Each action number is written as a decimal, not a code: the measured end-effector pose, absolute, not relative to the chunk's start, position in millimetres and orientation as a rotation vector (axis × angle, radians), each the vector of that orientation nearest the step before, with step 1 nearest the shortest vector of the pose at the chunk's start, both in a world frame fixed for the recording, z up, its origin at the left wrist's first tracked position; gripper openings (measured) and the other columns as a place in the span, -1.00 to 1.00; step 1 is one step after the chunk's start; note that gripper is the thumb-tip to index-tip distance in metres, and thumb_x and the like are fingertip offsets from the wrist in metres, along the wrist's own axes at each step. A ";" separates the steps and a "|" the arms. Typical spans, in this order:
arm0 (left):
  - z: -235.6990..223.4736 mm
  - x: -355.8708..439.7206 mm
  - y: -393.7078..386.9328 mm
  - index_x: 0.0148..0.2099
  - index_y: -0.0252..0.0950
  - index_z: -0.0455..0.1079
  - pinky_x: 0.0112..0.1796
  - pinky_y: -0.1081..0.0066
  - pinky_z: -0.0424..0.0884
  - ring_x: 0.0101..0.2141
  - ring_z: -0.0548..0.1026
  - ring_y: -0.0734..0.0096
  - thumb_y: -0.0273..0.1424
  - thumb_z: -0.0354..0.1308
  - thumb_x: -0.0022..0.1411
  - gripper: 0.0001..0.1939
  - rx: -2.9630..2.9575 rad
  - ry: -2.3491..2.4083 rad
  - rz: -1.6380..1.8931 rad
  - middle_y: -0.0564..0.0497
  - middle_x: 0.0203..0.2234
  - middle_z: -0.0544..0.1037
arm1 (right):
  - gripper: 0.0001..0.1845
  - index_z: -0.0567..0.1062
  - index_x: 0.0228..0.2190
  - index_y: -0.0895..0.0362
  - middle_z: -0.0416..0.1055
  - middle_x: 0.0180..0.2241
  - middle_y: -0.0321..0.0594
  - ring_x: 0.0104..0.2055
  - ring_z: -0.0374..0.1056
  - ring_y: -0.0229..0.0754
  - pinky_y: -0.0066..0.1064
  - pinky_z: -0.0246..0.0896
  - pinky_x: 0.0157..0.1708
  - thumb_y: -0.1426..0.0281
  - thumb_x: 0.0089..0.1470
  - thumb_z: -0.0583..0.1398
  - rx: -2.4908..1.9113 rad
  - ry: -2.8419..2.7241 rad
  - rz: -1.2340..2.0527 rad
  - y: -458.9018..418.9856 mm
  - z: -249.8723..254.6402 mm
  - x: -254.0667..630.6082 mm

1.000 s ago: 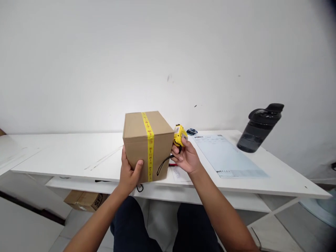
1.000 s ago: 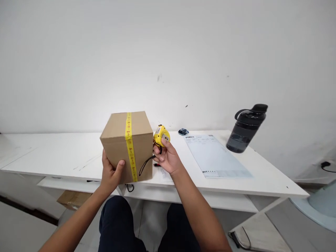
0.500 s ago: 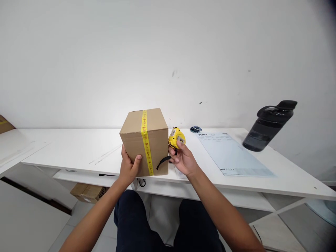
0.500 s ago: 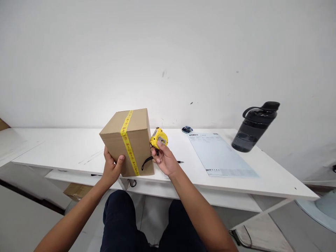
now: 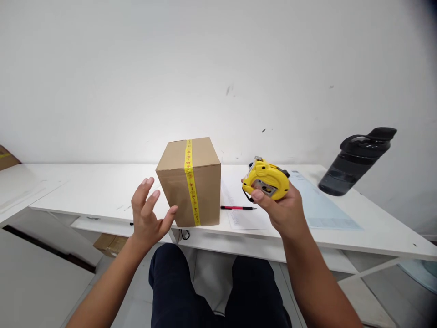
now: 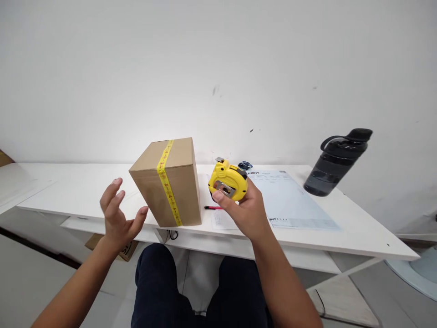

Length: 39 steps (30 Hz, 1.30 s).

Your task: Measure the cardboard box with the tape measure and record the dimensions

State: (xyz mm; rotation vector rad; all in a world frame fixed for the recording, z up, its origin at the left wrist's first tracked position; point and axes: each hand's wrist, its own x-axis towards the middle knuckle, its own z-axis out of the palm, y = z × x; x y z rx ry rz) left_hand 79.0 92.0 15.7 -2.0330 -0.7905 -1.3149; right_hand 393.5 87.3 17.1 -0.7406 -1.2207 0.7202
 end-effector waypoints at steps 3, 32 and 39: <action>10.5 78.4 98.8 0.42 0.05 -0.14 0.25 -0.07 0.20 0.35 0.10 0.00 -0.32 0.33 0.18 -0.07 -2.065 -0.897 -1.335 -0.16 0.37 0.07 | -0.66 0.56 -0.24 0.05 0.59 -0.26 -0.18 -0.22 0.51 -0.07 -0.22 0.48 -0.25 0.24 -0.08 0.45 -0.744 -1.227 0.660 75.8 19.2 387.1; 107.1 99.8 171.1 -0.08 -0.22 0.55 -0.25 0.22 0.47 -0.25 0.61 0.05 0.16 -0.13 0.26 -0.34 -2.531 -2.178 -0.303 -0.19 -0.14 0.65 | -0.52 0.35 -0.26 0.08 0.58 -0.38 -0.24 -0.70 0.25 -0.37 -0.48 0.17 -0.71 0.00 0.00 0.34 -0.751 -0.882 1.246 71.2 -42.6 290.8; 96.3 116.5 105.0 0.26 -0.21 0.29 -0.01 0.10 0.45 0.00 0.54 0.06 0.00 -0.02 0.36 -0.42 -2.477 -0.917 -0.569 -0.17 0.07 0.54 | -0.60 0.39 -0.12 0.03 0.46 -0.26 -0.26 -0.39 0.39 -0.23 -0.41 0.39 -0.47 0.21 0.05 0.36 -0.913 -1.311 1.053 59.8 -4.7 352.7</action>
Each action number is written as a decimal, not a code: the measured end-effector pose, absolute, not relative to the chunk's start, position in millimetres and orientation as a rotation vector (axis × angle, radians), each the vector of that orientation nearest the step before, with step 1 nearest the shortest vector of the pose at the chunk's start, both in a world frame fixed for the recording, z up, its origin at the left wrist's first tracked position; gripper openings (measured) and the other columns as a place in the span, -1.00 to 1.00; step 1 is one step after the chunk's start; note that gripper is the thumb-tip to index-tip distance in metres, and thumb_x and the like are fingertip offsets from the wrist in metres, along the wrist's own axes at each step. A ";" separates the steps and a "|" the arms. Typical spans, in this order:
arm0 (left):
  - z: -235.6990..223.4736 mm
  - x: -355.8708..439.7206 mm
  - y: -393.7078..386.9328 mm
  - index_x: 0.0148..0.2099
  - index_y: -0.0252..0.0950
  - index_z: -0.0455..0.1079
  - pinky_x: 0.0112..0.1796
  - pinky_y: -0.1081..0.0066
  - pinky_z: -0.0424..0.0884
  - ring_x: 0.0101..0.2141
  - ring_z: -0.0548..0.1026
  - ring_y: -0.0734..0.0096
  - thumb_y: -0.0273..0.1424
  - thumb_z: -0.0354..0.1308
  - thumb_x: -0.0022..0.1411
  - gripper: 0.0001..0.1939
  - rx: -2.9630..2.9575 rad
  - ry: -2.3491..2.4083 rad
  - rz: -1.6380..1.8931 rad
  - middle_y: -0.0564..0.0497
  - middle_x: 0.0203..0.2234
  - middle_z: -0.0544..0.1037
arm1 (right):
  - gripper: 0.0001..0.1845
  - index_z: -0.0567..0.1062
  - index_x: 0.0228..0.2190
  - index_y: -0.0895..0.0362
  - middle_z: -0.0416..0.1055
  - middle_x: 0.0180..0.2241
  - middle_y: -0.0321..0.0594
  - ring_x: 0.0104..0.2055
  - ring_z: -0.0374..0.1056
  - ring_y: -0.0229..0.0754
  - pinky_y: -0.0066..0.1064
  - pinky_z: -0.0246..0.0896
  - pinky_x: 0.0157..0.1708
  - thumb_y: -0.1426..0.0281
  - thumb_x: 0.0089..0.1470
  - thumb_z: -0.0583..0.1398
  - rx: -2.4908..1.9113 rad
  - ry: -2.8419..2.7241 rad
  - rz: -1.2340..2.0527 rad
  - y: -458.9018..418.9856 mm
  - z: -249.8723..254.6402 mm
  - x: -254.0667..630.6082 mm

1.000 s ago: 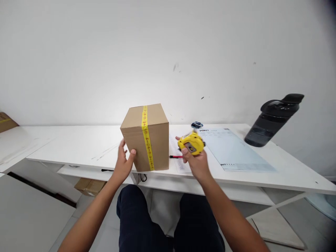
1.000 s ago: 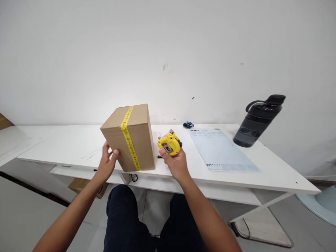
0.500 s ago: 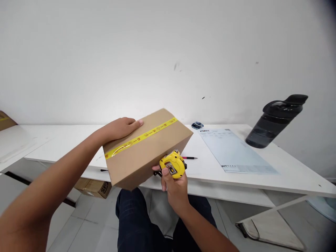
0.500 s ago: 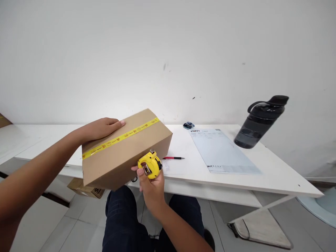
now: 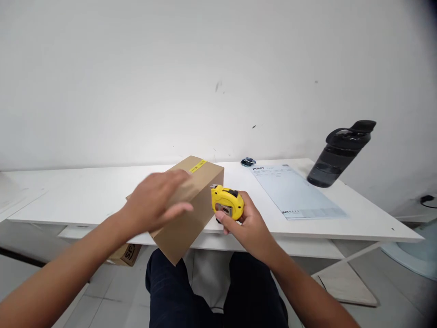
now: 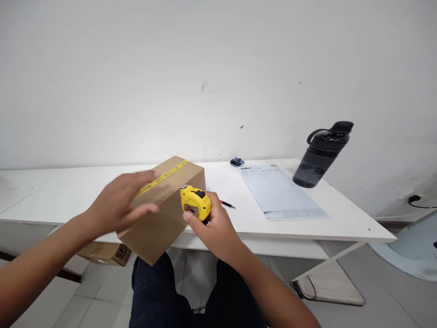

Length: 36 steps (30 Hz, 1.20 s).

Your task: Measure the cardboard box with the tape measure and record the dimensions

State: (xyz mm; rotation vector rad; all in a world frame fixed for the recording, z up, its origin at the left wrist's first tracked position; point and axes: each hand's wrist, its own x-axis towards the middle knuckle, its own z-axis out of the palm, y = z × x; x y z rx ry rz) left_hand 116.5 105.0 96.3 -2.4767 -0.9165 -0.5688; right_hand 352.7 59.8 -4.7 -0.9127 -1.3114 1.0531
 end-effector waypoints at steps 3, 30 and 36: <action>96.2 120.6 77.1 0.31 -0.06 0.21 -0.04 0.20 0.49 -0.07 0.59 0.22 -0.23 0.12 0.35 -0.49 -2.507 -0.499 -0.457 -0.06 0.11 0.53 | -0.57 0.37 -0.05 -0.01 0.44 -0.29 -0.27 -0.37 0.37 -0.21 -0.40 0.37 -0.41 0.30 0.06 0.35 -0.851 -1.529 1.042 42.6 7.4 356.8; 115.8 50.3 114.1 -0.01 -0.02 0.50 -0.10 0.08 0.47 -0.21 0.59 0.21 -0.31 0.16 0.30 -0.77 -2.177 -0.838 -0.706 -0.01 -0.10 0.64 | -0.59 0.39 -0.04 0.02 0.52 -0.33 -0.26 -0.46 0.42 -0.26 -0.46 0.41 -0.51 0.40 0.07 0.32 -0.708 -1.358 0.807 16.4 -5.7 361.8; 116.5 28.3 150.8 -0.04 -0.09 0.57 -0.10 0.29 0.46 -0.06 0.54 0.24 -0.17 -0.02 0.34 -0.64 -2.434 -1.599 -0.502 0.00 0.06 0.55 | -0.41 0.35 0.12 0.03 0.58 -0.31 -0.25 -0.44 0.51 -0.20 -0.38 0.50 -0.47 0.37 0.06 0.33 -0.906 -1.132 0.446 36.2 -14.6 361.0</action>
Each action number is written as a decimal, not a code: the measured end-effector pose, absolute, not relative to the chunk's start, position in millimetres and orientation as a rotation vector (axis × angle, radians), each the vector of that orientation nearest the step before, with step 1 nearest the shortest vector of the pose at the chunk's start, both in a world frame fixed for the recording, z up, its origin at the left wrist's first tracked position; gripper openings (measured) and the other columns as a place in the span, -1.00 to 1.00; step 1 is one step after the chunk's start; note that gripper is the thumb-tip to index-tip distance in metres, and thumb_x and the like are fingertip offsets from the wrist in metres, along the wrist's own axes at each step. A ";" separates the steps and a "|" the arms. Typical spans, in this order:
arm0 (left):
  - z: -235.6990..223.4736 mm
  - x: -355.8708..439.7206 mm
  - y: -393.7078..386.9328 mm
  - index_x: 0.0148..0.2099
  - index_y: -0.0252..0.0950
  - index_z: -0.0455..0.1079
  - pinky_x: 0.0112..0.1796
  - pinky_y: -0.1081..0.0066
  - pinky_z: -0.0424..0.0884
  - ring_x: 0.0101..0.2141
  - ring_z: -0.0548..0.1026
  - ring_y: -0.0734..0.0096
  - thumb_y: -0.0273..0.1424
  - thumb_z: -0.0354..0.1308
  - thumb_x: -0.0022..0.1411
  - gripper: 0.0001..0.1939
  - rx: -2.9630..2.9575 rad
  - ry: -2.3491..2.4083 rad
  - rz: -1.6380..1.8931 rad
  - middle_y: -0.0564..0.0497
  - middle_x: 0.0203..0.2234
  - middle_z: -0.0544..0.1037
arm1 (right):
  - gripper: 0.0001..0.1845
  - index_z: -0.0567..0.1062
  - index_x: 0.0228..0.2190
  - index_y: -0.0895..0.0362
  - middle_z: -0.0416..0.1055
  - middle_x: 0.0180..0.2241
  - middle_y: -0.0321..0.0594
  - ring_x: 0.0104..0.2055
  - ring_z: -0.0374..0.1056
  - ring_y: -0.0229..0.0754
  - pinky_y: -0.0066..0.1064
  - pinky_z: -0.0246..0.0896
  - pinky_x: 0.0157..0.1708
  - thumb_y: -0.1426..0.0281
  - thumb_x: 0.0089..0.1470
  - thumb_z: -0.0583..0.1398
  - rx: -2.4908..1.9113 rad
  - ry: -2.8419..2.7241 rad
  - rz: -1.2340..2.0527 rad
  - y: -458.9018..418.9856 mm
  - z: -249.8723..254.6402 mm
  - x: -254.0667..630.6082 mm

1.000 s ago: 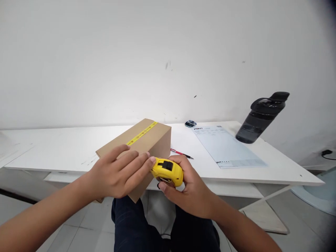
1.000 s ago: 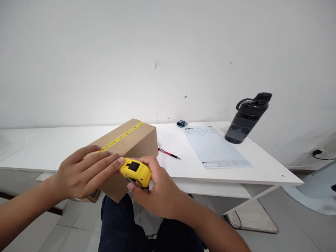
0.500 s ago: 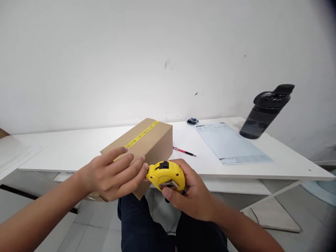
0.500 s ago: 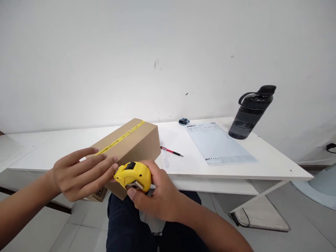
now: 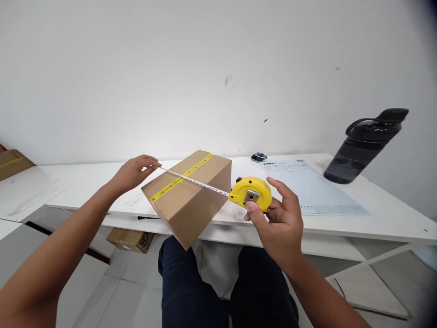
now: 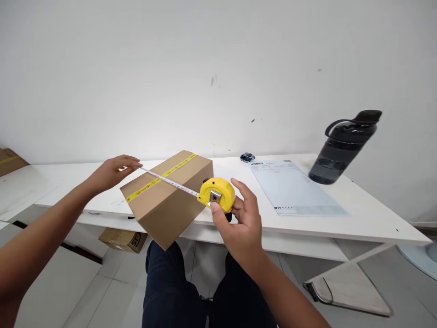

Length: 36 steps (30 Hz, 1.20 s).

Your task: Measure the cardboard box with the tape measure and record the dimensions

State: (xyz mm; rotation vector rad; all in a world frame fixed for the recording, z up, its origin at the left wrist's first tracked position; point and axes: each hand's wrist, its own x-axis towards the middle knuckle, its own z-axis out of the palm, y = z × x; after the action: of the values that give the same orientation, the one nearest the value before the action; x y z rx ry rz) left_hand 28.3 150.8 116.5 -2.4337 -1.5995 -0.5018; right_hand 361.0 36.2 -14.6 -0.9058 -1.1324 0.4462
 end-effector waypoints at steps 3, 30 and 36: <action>108.5 42.4 151.9 0.00 -0.03 0.57 -0.07 0.30 0.44 -0.04 0.53 0.21 -0.19 -0.01 0.29 -0.62 -2.431 -1.838 -0.357 0.08 0.05 0.57 | -0.44 0.41 0.13 0.02 0.59 -0.15 -0.16 -0.33 0.53 -0.17 -0.35 0.53 -0.41 0.37 0.08 0.31 -0.921 -1.210 0.276 43.4 -18.5 351.3; 128.8 85.0 101.0 -0.30 -0.20 0.53 -0.40 0.45 0.35 -0.33 0.51 0.37 -0.05 0.29 0.10 -0.68 -2.350 -2.060 -0.966 0.04 -0.33 0.62 | -0.24 0.06 0.34 -0.07 0.54 0.04 -0.09 -0.03 0.54 -0.08 -0.30 0.52 -0.18 0.43 0.22 0.22 -0.657 -1.561 0.107 53.9 -28.0 333.5; 40.6 119.1 -36.5 -0.39 -0.12 0.32 -0.54 0.38 0.27 -0.55 0.38 0.38 -0.37 0.22 0.21 -0.85 -2.809 -1.334 -1.059 0.09 -0.56 0.46 | -0.52 0.13 0.24 0.18 0.61 -0.08 0.07 -0.12 0.59 -0.17 -0.41 0.40 -0.34 0.35 0.36 0.04 -0.494 -2.011 0.048 -0.7 -76.0 363.5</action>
State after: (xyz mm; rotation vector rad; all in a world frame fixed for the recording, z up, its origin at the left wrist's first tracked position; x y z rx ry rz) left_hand 119.1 -36.5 40.6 -2.8086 -1.3344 -1.0592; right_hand 363.5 -0.7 -76.0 -0.4940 -2.0111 0.0476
